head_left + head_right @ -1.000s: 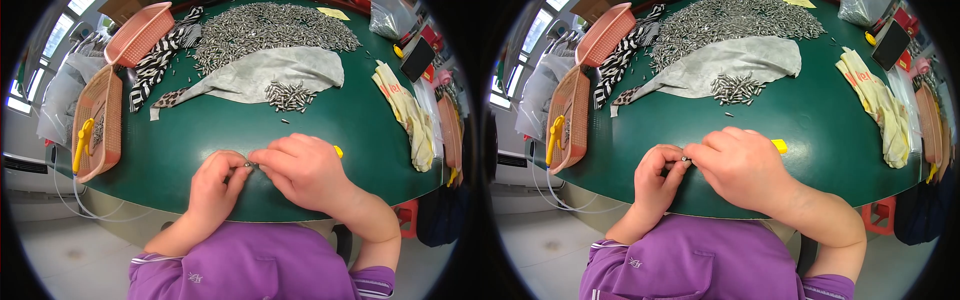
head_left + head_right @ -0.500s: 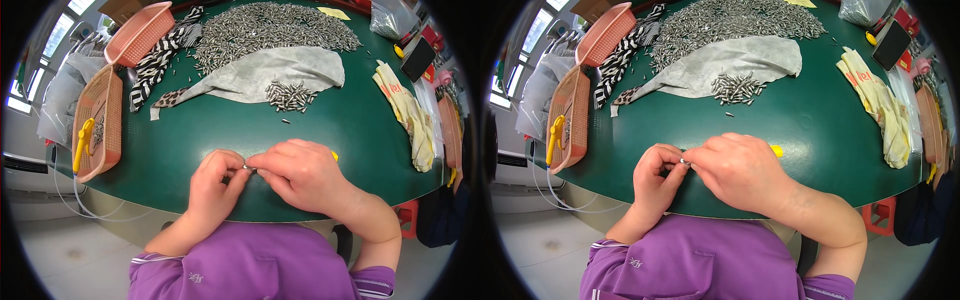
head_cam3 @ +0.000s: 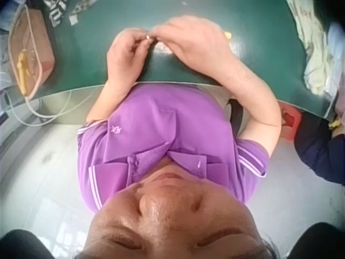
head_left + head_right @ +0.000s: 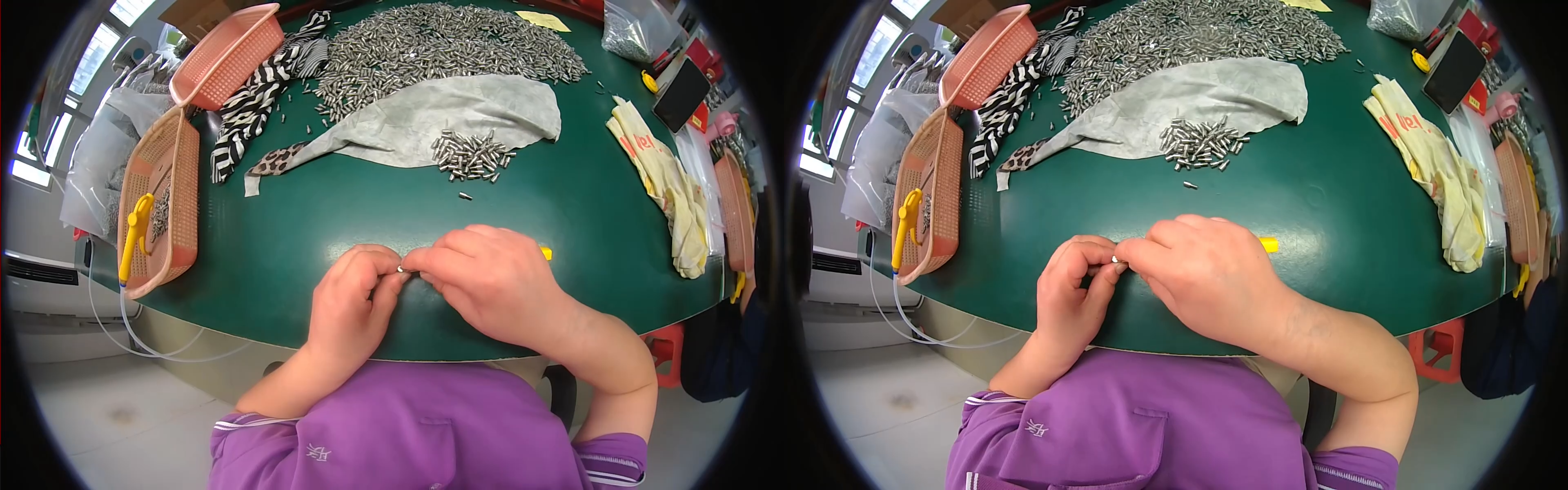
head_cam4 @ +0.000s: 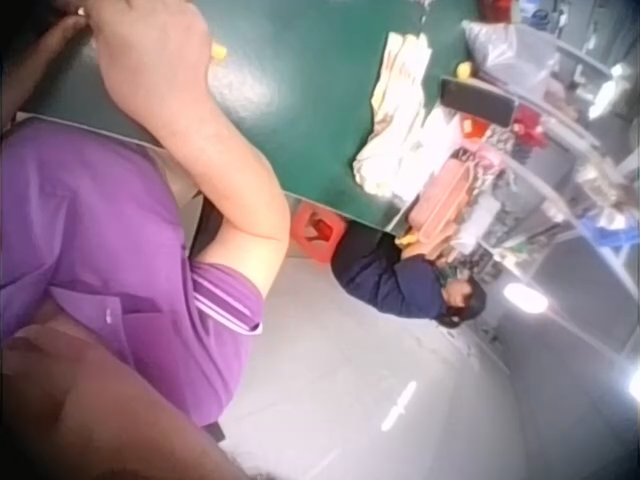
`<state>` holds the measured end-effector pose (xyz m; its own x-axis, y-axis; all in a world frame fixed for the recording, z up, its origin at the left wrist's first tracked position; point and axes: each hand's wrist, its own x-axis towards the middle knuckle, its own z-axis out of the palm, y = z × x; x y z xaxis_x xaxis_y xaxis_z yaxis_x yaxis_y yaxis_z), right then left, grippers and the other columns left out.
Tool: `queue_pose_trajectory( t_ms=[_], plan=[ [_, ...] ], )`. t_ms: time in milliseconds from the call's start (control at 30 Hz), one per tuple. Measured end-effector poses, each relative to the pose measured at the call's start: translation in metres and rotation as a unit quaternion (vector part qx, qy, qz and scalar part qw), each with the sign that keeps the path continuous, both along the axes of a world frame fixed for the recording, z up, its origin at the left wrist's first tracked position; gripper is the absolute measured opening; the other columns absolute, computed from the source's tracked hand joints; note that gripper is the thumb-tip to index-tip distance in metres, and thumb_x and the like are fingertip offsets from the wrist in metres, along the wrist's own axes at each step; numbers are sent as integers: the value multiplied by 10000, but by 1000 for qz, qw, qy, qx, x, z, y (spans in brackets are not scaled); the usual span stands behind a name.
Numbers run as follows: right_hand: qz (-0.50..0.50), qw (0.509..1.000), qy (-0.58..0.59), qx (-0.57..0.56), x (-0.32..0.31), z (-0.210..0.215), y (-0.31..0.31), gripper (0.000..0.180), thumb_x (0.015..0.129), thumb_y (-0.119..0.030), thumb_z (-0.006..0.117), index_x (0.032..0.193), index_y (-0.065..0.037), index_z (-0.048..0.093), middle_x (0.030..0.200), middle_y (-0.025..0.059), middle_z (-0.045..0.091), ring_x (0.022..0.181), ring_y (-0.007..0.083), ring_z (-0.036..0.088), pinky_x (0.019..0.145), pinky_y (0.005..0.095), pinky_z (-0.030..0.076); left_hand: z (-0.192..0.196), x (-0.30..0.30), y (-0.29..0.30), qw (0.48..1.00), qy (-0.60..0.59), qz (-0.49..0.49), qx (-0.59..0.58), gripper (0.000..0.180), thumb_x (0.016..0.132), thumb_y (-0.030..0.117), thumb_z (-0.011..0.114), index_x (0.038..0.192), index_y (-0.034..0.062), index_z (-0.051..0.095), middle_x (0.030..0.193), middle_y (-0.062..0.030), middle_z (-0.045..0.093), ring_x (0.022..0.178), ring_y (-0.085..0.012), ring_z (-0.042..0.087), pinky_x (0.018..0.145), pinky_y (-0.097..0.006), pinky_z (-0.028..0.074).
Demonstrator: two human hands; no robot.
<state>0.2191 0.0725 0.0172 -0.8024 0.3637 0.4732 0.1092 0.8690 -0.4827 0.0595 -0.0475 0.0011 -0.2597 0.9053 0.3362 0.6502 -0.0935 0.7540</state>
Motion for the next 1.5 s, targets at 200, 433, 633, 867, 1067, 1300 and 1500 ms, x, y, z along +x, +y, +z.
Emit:
queue_pose_trajectory(
  t_ms=[200, 433, 633, 867, 1067, 1300, 1500],
  plan=[
    [0, 1000, 3, -18, 0, -1, -1, 176, 801, -92, 679, 972, -127, 658, 731, 32, 571, 700, 241, 624, 578, 374, 503, -1, 0, 1, 1000, 16, 2, 7, 179, 812, -58, 681, 921, 32, 571, 910, -125, 656, 821, -309, 644, 688, -376, 522],
    [-13, 1000, -13, 25, 0, 2, -3, 190, 788, -89, 678, 972, -132, 652, 729, 26, 564, 692, 224, 620, 569, 371, 505, 0, 0, 1, 999, 41, 1, 10, 180, 813, -44, 683, 926, 36, 567, 910, -129, 652, 824, -323, 638, 693, -387, 521],
    [-10, 1000, 2, -29, 1, -2, -2, 181, 798, -78, 672, 970, -132, 649, 724, 30, 578, 688, 237, 624, 556, 372, 506, 1, 0, 1, 998, 61, -12, 17, 178, 814, -74, 665, 929, 24, 570, 914, -124, 654, 819, -292, 634, 689, -361, 516],
    [-7, 999, -10, -39, 2, 0, -1, 172, 802, -76, 671, 963, -129, 640, 724, 36, 583, 688, 243, 625, 553, 381, 504, 1, 1, 2, 997, 76, -10, 18, 183, 819, -109, 649, 926, 14, 567, 909, -121, 655, 797, -254, 627, 661, -324, 512],
    [-6, 1000, -21, -16, 3, 1, -3, 181, 801, -97, 670, 976, -130, 635, 738, 22, 581, 699, 225, 626, 555, 362, 503, 2, 1, 1, 998, 61, -7, 15, 181, 822, -113, 644, 922, 13, 560, 899, -119, 648, 787, -245, 622, 646, -317, 508],
    [-21, 998, -43, 47, 3, 2, -2, 200, 790, -127, 657, 989, -140, 642, 745, 5, 572, 704, 196, 626, 550, 346, 502, 1, 0, 2, 997, 77, -11, 17, 173, 825, -111, 638, 921, 14, 566, 898, -114, 652, 792, -246, 624, 647, -321, 503],
    [-15, 999, -43, 14, 2, 1, 0, 179, 803, -130, 668, 980, -148, 645, 741, 6, 578, 705, 204, 629, 556, 347, 506, 0, -1, 2, 996, 80, -16, 24, 170, 828, -102, 640, 930, 16, 573, 906, -115, 658, 799, -262, 624, 666, -338, 503]
  ],
)
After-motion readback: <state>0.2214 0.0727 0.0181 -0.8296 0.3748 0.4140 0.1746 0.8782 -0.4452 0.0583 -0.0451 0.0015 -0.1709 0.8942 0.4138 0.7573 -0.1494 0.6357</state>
